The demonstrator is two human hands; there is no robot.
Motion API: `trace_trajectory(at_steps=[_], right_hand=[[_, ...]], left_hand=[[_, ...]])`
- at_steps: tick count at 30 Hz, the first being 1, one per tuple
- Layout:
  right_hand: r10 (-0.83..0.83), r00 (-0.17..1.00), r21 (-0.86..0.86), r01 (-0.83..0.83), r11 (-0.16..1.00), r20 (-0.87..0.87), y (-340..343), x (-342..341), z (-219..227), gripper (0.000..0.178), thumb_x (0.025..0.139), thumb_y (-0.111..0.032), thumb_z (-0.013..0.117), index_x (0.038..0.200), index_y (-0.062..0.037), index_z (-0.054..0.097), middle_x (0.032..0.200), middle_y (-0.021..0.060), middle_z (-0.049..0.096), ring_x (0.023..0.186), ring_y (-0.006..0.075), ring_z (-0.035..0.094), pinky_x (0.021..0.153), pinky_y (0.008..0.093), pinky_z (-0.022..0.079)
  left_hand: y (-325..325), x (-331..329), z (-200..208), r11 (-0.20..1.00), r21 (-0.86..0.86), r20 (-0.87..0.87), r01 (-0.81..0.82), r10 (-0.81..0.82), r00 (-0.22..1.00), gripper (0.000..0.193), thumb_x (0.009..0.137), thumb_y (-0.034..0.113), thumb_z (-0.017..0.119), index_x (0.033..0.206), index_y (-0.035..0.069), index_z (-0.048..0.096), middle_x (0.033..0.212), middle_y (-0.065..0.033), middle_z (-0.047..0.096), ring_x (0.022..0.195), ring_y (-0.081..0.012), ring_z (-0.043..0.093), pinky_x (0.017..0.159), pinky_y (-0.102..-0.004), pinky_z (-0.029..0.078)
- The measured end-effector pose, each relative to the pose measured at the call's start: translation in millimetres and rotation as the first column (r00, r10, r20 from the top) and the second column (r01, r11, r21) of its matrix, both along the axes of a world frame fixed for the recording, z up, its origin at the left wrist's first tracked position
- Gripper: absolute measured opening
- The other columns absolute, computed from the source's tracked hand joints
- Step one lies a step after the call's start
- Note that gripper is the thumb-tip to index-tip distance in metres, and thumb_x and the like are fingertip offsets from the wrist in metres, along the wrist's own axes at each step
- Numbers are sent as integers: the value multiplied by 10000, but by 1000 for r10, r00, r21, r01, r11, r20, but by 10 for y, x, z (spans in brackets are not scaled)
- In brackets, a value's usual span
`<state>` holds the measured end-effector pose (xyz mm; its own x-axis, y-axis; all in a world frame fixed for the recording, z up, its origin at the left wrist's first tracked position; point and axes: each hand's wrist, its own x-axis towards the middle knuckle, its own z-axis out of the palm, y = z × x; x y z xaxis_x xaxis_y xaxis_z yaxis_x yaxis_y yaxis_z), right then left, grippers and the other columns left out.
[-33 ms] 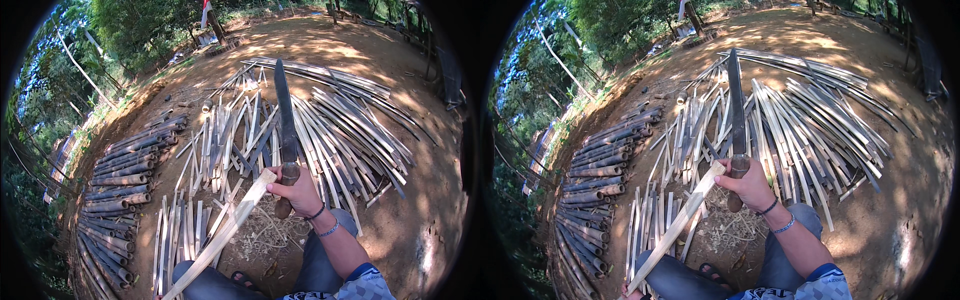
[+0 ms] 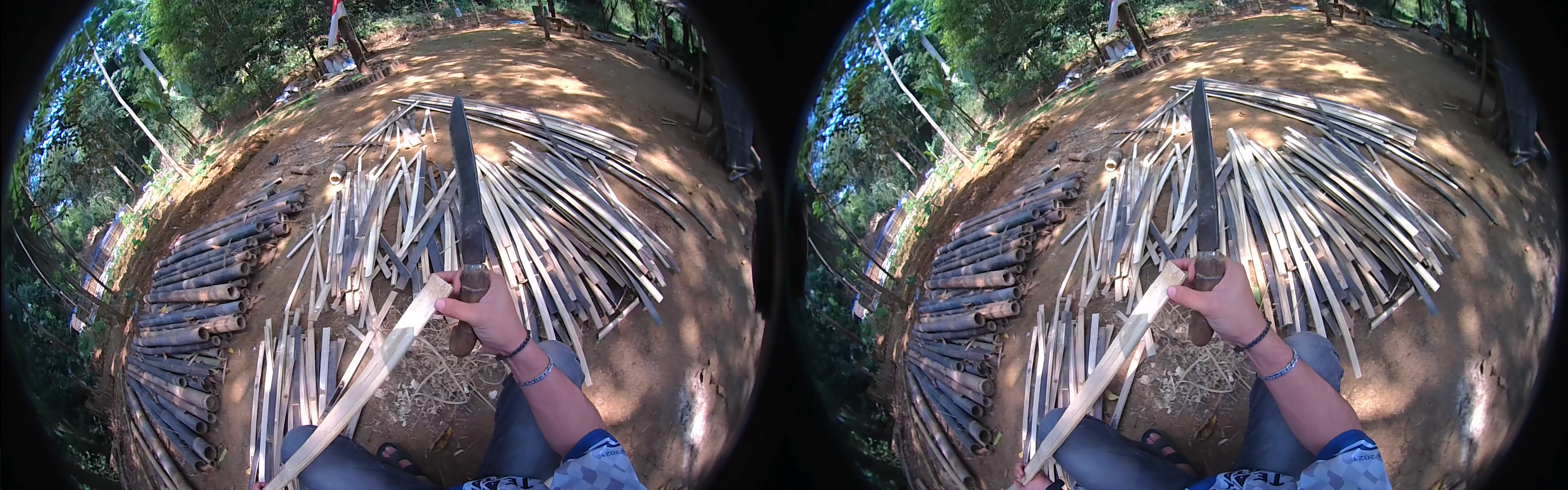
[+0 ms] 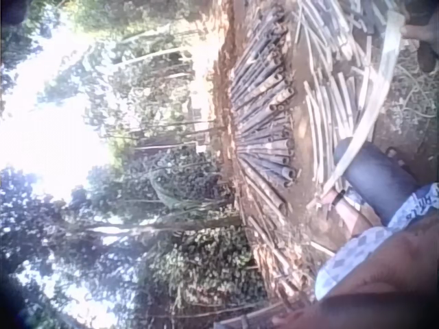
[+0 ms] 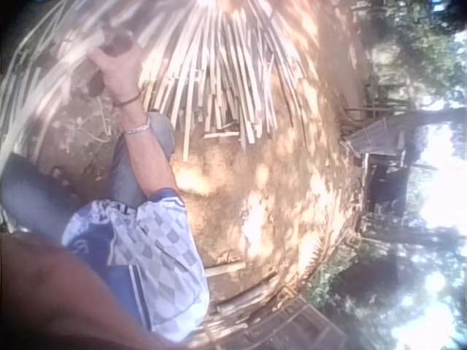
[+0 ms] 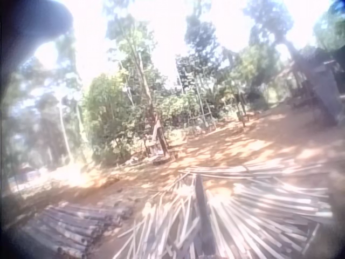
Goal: The person shaves a piece of bamboo by hand using a large knife, repeatedly drawing the blade along the surface to remove layers.
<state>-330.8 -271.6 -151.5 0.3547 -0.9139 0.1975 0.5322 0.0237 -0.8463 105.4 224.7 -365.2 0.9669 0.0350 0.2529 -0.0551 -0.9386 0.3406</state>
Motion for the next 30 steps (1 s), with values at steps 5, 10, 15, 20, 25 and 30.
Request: trace_trajectory(at_steps=[5, 10, 15, 20, 25, 30], right_hand=[[-134, 984, -42, 129, 991, -121, -16, 10, -53, 202, 744, -6, 752, 812, -8, 562, 882, 99, 649, 733, 111, 647, 654, 253, 534], [-241, 938, -27, 242, 970, -248, -14, 23, -38, 156, 785, -31, 719, 832, 13, 578, 733, 60, 646, 627, 109, 639, 585, 243, 526], [-290, 933, -24, 291, 956, -214, -19, 109, -68, 154, 800, -40, 708, 822, 22, 569, 730, 80, 640, 588, 128, 639, 532, 243, 523], [-332, 915, -27, 335, 942, -227, -18, 111, -51, 160, 803, -39, 705, 827, 28, 561, 726, 90, 637, 593, 130, 640, 525, 245, 526], [-497, 787, -233, 440, 867, -365, -161, 77, -195, 186, 776, -63, 734, 769, 7, 562, 658, 78, 636, 594, 121, 642, 528, 258, 506], [-500, 732, -253, 431, 866, -463, -309, -159, -87, 226, 761, -130, 752, 696, -19, 565, 619, 73, 636, 549, 140, 632, 532, 278, 489]], left_hand=[[-51, -12, 48, 999, -29, -15, 18, -18, 1000, 570, 755, 217, 741, 1272, 84, 540, 1081, -76, 668, 915, -266, 642, 849, -369, 482], [-59, -36, 42, 999, -44, -25, 28, -29, 999, 550, 771, 229, 726, 1267, 79, 542, 1072, -77, 668, 903, -263, 641, 837, -361, 484], [-27, -49, 124, 996, -82, -29, 24, -26, 999, 531, 787, 241, 710, 1262, 74, 543, 1064, -77, 668, 890, -259, 640, 825, -353, 486], [-127, -82, 190, 975, -220, -33, 43, -52, 998, 514, 803, 253, 695, 1258, 68, 545, 1056, -77, 668, 877, -255, 639, 813, -345, 488], [-357, -198, 442, 770, -636, -47, 45, -97, 994, 497, 819, 266, 680, 1253, 63, 546, 1047, -78, 668, 864, -251, 638, 800, -337, 490], [-524, -428, 628, 232, -969, -134, -85, -205, 970, 483, 835, 278, 664, 1248, 58, 548, 1039, -78, 668, 851, -248, 638, 788, -330, 492]])
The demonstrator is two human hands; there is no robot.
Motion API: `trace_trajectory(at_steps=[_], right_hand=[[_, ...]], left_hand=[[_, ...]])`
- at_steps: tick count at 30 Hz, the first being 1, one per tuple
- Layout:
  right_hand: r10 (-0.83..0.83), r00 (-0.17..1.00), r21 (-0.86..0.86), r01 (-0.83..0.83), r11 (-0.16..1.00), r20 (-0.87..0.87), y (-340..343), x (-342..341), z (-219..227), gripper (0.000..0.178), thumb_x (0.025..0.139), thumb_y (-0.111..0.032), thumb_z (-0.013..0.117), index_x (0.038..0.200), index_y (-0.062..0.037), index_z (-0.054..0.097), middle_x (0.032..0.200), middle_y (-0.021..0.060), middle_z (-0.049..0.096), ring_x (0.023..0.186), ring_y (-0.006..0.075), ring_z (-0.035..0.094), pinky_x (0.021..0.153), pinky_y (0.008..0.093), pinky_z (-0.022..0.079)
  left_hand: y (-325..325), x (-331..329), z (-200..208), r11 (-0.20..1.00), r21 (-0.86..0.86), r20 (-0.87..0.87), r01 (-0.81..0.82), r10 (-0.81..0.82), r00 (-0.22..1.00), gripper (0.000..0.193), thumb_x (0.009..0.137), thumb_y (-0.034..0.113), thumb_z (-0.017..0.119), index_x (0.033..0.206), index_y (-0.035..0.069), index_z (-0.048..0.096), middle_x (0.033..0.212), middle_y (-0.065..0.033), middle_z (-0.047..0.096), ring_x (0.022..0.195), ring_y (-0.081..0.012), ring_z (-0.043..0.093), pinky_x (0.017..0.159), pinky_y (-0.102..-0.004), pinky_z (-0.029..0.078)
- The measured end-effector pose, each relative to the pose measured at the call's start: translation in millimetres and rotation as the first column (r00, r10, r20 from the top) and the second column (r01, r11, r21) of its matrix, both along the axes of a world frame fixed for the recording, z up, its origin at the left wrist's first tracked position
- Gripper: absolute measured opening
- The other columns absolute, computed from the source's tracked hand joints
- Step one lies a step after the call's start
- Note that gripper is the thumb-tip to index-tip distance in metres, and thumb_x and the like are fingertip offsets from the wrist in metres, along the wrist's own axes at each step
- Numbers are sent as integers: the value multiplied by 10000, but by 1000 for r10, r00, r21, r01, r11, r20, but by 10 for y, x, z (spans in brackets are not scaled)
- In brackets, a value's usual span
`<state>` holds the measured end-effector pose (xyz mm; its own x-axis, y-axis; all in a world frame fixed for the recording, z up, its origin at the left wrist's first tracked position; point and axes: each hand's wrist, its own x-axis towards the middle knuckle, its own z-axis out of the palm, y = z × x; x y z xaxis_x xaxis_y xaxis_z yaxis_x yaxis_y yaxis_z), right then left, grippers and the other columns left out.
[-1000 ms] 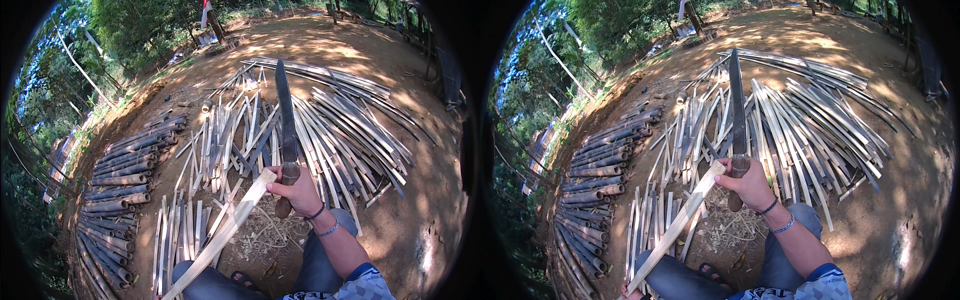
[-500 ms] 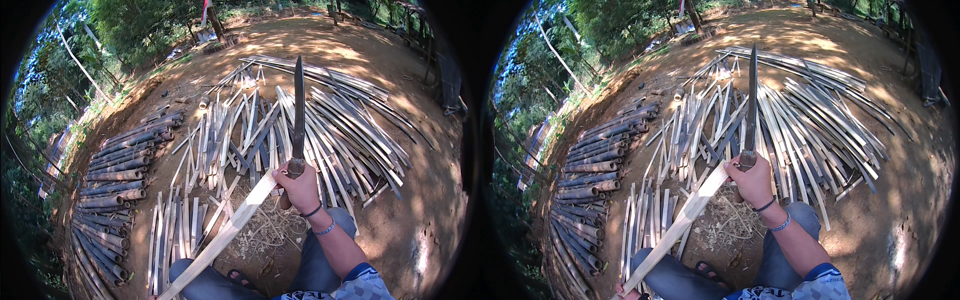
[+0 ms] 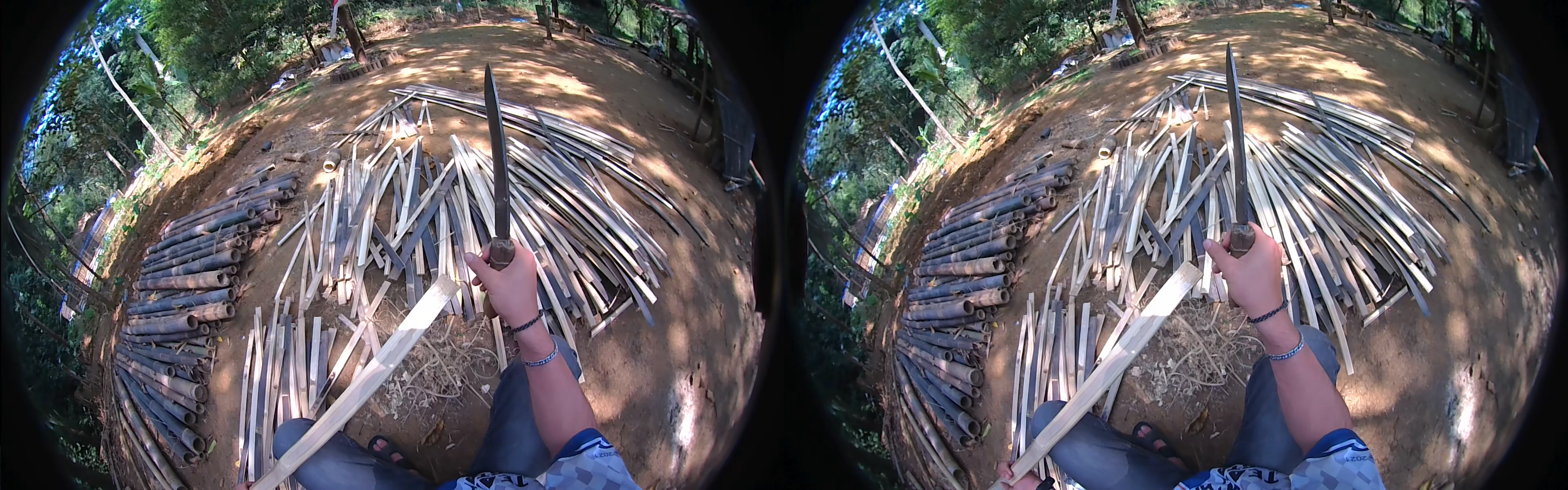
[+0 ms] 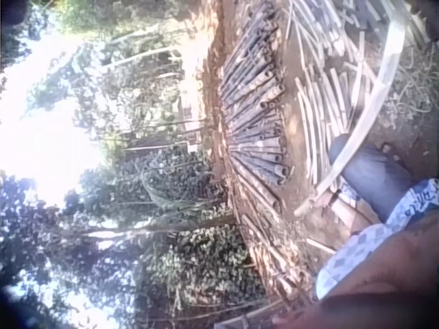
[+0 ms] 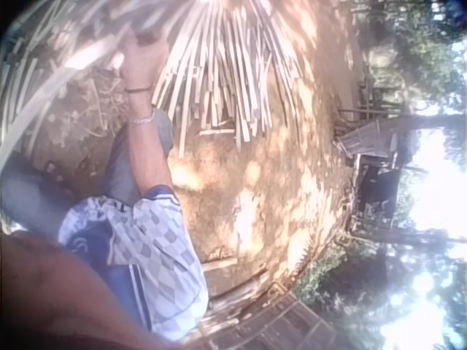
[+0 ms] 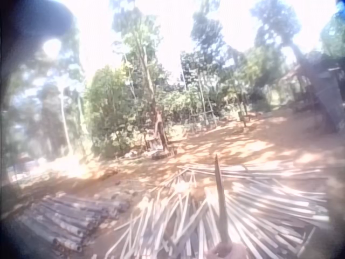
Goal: The person shaves a piece of bamboo by hand using a large knife, repeatedly drawing the blade along the surface to remove layers.
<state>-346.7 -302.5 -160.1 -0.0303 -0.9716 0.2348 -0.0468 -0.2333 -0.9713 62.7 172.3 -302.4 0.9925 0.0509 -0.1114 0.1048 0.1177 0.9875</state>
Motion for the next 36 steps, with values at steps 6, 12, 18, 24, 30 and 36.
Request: trace_trajectory(at_steps=[6, 12, 18, 24, 30, 36], right_hand=[[35, 952, -25, -44, 999, -304, -7, -116, -67, 337, 733, -282, 793, 799, 2, 625, 672, 90, 649, 666, 157, 652, 627, 306, 506], [344, 927, 236, -371, 898, 146, 71, 118, -156, 313, 743, -157, 797, 873, 42, 593, 739, 62, 623, 690, 135, 649, 631, 275, 549], [285, 933, 191, -327, 925, 217, -44, 290, -265, 195, 742, 1, 732, 797, 25, 546, 768, 97, 625, 682, 174, 668, 629, 287, 588], [262, 899, 231, -354, 906, 350, -159, 261, -266, 192, 742, 21, 728, 787, 10, 541, 766, 89, 616, 676, 172, 664, 622, 296, 592], [352, 852, 224, -458, 861, 388, -75, 521, -80, 181, 765, 15, 722, 794, -12, 546, 786, 64, 602, 695, 169, 655, 658, 303, 592], [451, 858, 78, -481, 873, 244, -55, 503, 268, 171, 776, -18, 733, 803, 9, 566, 769, 72, 625, 681, 166, 659, 647, 295, 586]], left_hand=[[24, -272, 171, 930, -366, -155, 29, -92, 984, 468, 854, 292, 646, 1243, 51, 549, 1029, -78, 668, 836, -243, 637, 774, -320, 495], [99, -444, 225, 880, -472, -244, 52, -187, 952, 455, 873, 307, 627, 1237, 45, 551, 1019, -79, 667, 821, -239, 636, 759, -311, 497], [435, -614, 272, 893, -426, -365, 145, -316, 876, 446, 892, 322, 608, 1232, 39, 553, 1009, -79, 667, 805, -234, 635, 744, -302, 500], [1019, -1166, 1023, 336, 468, -433, 818, -720, 543, 563, 944, 454, 511, 1287, 8, 505, 1061, -108, 635, 906, -196, 611, 735, -280, 487], [-1444, -1669, 2513, 152, 957, 142, 247, -988, 57, 861, 636, 406, 750, 1304, -36, 434, 1197, -240, 531, 1133, -397, 516, 968, -454, 408], [-3020, -1507, 1661, -325, 292, -176, 899, -943, -284, 559, 891, 400, 633, 1203, -36, 473, 743, -107, 632, 565, -226, 644, 539, -313, 538]])
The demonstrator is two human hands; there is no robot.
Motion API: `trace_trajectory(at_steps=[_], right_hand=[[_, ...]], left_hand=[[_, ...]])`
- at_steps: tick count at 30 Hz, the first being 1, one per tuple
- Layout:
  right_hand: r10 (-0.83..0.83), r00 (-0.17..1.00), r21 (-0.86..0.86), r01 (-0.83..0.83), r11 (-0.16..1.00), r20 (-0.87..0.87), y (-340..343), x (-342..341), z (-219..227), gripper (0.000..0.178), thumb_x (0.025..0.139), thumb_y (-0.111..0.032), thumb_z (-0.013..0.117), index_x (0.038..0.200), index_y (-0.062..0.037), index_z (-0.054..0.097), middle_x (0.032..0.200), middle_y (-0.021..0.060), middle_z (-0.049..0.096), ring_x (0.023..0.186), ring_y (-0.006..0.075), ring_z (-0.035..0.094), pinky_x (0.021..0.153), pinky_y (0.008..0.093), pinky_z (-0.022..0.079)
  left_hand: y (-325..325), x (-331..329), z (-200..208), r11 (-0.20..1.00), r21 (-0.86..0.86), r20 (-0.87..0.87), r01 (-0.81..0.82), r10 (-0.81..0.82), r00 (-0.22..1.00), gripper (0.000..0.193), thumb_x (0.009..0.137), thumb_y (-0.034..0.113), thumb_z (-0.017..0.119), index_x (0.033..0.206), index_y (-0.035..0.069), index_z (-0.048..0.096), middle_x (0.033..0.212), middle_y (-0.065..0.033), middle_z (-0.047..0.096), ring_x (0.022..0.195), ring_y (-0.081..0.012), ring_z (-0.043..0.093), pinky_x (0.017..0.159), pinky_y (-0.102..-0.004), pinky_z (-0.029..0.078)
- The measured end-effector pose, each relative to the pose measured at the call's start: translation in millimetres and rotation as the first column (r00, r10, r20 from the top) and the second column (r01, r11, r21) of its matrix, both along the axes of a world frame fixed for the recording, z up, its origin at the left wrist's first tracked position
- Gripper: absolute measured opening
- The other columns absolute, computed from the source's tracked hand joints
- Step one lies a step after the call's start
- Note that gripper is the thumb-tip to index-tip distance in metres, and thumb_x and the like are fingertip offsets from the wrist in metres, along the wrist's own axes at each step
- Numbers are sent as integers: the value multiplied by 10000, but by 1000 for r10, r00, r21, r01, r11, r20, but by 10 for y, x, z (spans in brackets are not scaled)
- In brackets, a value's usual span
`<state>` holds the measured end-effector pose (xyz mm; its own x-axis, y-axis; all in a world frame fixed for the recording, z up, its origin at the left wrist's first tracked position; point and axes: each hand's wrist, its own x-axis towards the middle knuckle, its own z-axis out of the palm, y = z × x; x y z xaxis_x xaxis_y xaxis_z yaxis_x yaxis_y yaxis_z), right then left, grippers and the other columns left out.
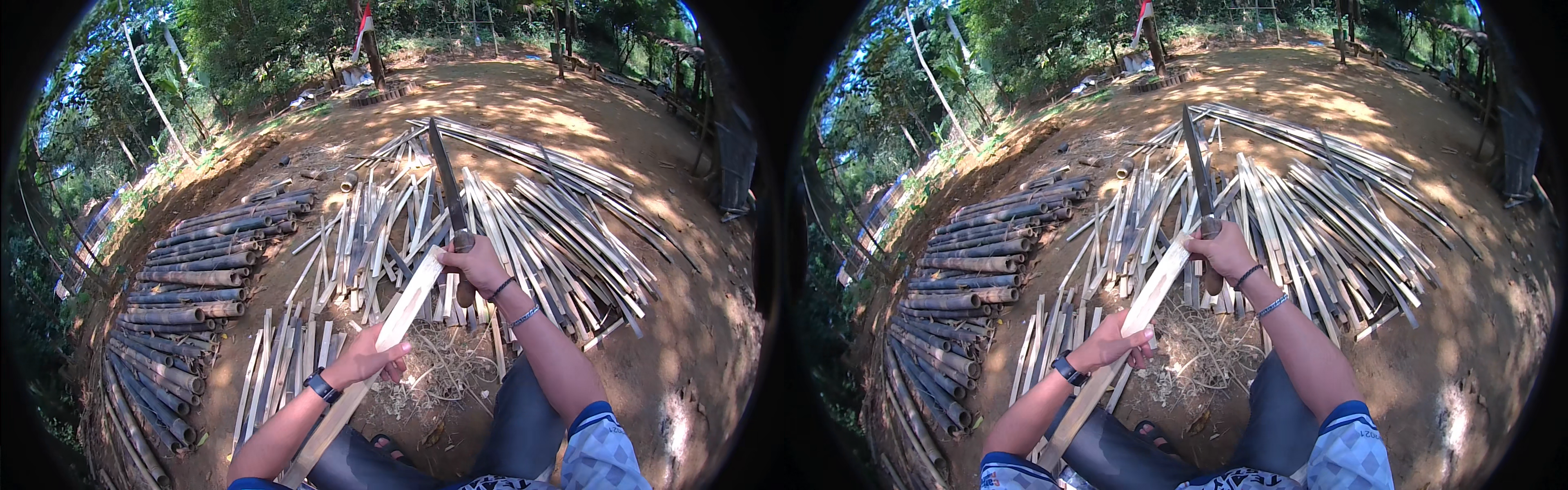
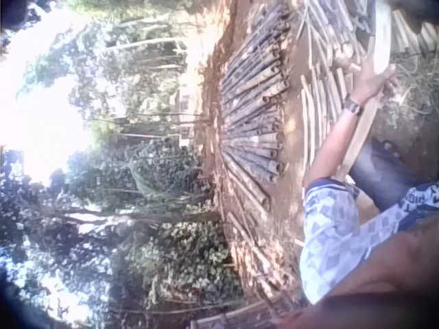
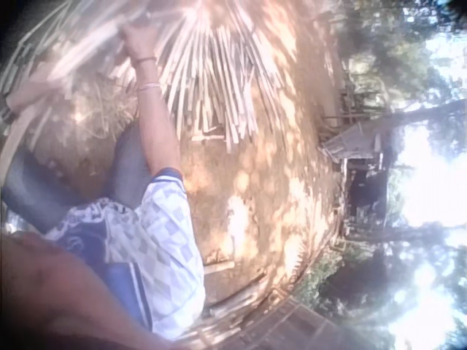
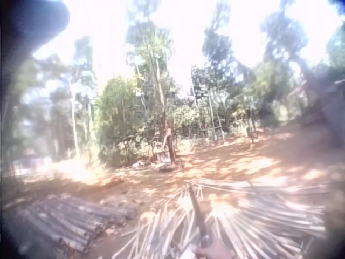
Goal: The person shaves a piece of bamboo by hand using a large knife, repeatedly drawing the blade along the surface to remove layers.
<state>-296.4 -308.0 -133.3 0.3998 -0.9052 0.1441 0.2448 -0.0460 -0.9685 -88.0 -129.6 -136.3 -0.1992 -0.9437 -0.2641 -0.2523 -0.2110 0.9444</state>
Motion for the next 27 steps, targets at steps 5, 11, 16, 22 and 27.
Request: trace_trajectory(at_steps=[5, 11, 16, 22, 27], right_hand=[[38, 992, 32, -34, 999, -118, 130, 37, 344, 195, 813, -86, 721, 787, 24, 563, 752, 94, 630, 654, 180, 665, 583, 291, 584], [-284, 659, -500, -161, 851, -696, 619, -447, 369, 422, 844, -434, 679, 789, -31, 568, 555, 84, 571, 499, 232, 602, 506, 359, 465], [-403, 553, -674, -477, 564, -729, 1017, -525, 92, 526, 809, -619, 598, 847, -94, 590, 568, 69, 572, 505, 266, 601, 438, 383, 452], [-411, 407, -575, -500, 647, -816, 816, -526, 7, 503, 839, -610, 551, 867, -110, 601, 607, 64, 593, 526, 287, 613, 457, 396, 466], [-309, 388, -484, -531, 695, -868, 767, -548, -60, 497, 842, -591, 563, 790, -96, 571, 567, 95, 579, 521, 314, 608, 482, 416, 479]], left_hand=[[361, -278, -235, 988, 23, -200, -151, 153, 968, 231, 992, 281, 486, 959, 53, 467, 642, -26, 536, 506, -134, 576, 477, -268, 506], [584, -355, -374, 919, 24, -312, -394, 381, 870, 254, 1001, 266, 471, 963, 15, 468, 624, -30, 496, 476, -128, 537, 460, -265, 478], [694, -328, -453, 914, 72, -346, -400, 399, 849, 248, 993, 229, 490, 941, -13, 506, 614, -34, 513, 469, -118, 548, 434, -261, 464], [639, -335, -515, 933, 102, -357, -344, 357, 863, 216, 988, 201, 499, 967, -14, 495, 616, -28, 520, 475, -108, 553, 438, -247, 444], [561, -314, -500, 942, 142, -357, -304, 336, 872, 198, 986, 189, 497, 996, -9, 480, 625, -31, 527, 481, -106, 557, 443, -246, 445]])
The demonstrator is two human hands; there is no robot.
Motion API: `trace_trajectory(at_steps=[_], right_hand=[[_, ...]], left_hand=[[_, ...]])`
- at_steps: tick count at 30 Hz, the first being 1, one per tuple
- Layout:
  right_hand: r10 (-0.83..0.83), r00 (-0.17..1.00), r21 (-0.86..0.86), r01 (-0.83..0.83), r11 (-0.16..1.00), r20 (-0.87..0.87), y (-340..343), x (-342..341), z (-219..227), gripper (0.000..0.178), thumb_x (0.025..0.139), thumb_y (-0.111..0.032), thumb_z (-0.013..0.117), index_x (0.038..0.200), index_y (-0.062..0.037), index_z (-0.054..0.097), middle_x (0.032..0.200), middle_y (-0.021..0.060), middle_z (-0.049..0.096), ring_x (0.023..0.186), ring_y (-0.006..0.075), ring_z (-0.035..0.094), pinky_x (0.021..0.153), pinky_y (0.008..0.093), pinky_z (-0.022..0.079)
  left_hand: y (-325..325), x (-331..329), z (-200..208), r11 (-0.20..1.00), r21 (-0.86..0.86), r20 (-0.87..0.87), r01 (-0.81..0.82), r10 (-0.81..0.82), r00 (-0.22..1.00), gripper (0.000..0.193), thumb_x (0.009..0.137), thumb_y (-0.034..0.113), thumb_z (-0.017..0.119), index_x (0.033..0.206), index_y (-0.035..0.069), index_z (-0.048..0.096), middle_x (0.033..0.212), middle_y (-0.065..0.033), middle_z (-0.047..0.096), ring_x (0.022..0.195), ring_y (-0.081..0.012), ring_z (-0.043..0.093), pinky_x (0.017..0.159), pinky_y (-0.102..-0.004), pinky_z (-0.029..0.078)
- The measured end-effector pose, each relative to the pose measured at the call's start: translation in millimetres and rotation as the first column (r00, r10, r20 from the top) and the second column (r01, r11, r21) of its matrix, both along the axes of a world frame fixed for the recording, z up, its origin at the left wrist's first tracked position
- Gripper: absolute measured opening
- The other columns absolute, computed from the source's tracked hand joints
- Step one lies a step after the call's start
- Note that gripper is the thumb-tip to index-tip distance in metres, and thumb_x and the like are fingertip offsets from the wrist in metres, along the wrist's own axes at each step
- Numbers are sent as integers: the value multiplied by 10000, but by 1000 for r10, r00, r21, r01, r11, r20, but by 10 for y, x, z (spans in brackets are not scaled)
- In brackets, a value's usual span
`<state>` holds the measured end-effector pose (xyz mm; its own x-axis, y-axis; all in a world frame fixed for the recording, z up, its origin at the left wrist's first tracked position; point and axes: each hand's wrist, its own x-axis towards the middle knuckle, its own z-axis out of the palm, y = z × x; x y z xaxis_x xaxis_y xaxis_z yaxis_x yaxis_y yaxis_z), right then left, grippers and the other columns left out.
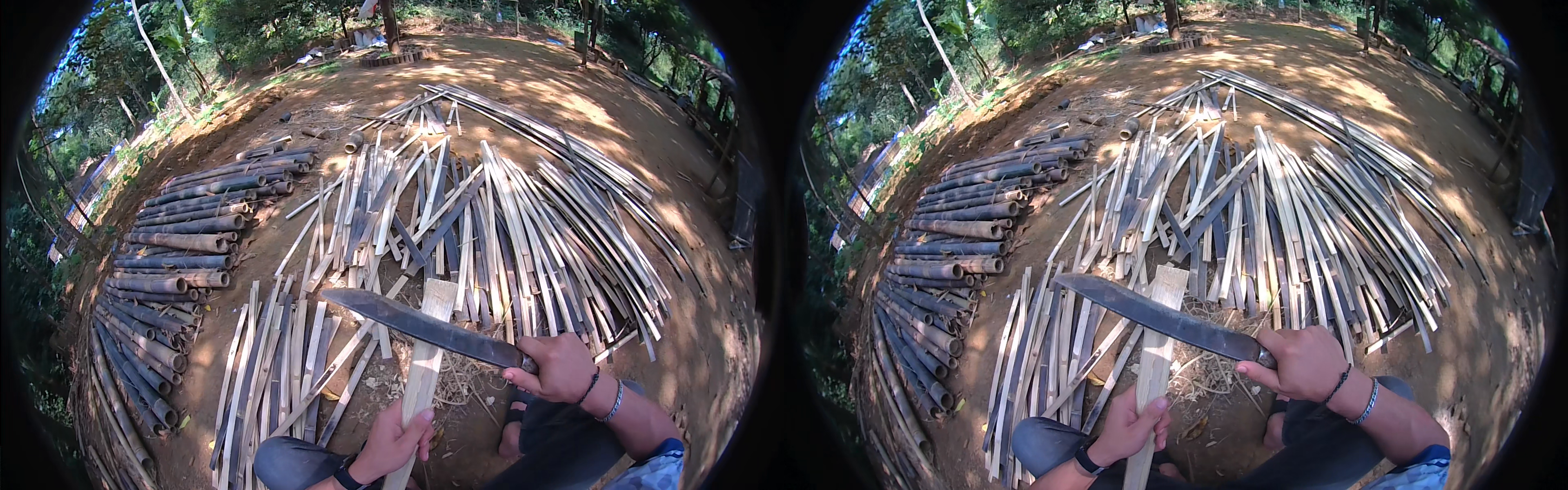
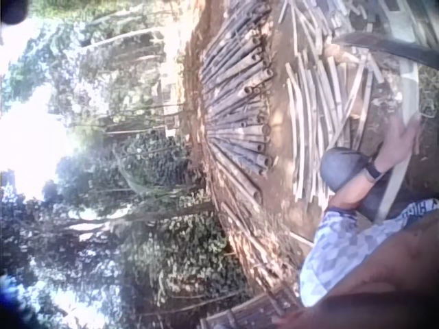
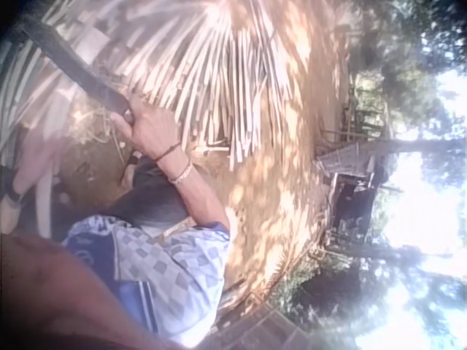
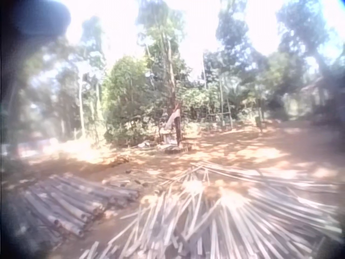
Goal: The person shaves a piece of bamboo by hand using a large knife, repeatedly drawing the blade along the surface to remove layers.
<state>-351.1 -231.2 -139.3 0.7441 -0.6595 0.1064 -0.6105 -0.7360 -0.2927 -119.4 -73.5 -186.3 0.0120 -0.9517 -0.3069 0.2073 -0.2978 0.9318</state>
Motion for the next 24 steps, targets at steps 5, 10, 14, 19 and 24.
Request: trace_trajectory(at_steps=[5, 10, 14, 19, 24], right_hand=[[-85, 996, -82, 85, 993, -1, -185, -15, 31, 529, 842, -594, 563, 733, -76, 556, 539, 106, 574, 509, 321, 612, 477, 416, 485], [1, 1000, -84, -2, 996, -16, -145, -39, -15, 529, 838, -590, 572, 733, -72, 562, 540, 115, 575, 499, 326, 601, 465, 407, 480], [-38, 999, -118, 39, 992, 10, -250, -66, -21, 531, 844, -595, 559, 721, -78, 553, 537, 105, 572, 489, 318, 597, 458, 404, 476], [-66, 997, -82, 69, 994, 35, -261, -61, -25, 547, 844, -607, 550, 716, -76, 566, 537, 115, 570, 496, 324, 600, 472, 405, 484], [15, 1000, -62, -14, 998, 27, -126, -30, -59, 536, 856, -594, 547, 728, -75, 580, 516, 117, 560, 513, 330, 607, 484, 408, 488]], left_hand=[[-48, 20, 14, 999, -6, 95, 31, -30, 995, 196, 987, 200, 497, 977, 7, 466, 624, -37, 524, 478, -119, 564, 423, -256, 452], [-47, 34, -24, 999, 4, 72, 33, -34, 997, 196, 987, 202, 497, 972, 9, 467, 627, -39, 528, 471, -121, 567, 415, -254, 453], [-60, 33, -13, 999, -5, 124, 47, -46, 991, 199, 986, 202, 500, 975, 6, 467, 623, -42, 523, 470, -127, 572, 414, -260, 461], [-40, 21, -19, 999, 1, 112, 36, -36, 993, 201, 984, 197, 503, 991, -1, 470, 625, -47, 521, 473, -132, 575, 420, -268, 475], [-56, 33, -16, 999, 3, 113, 38, -39, 993, 198, 984, 185, 500, 1006, -9, 469, 635, -47, 525, 479, -131, 572, 420, -269, 476]])
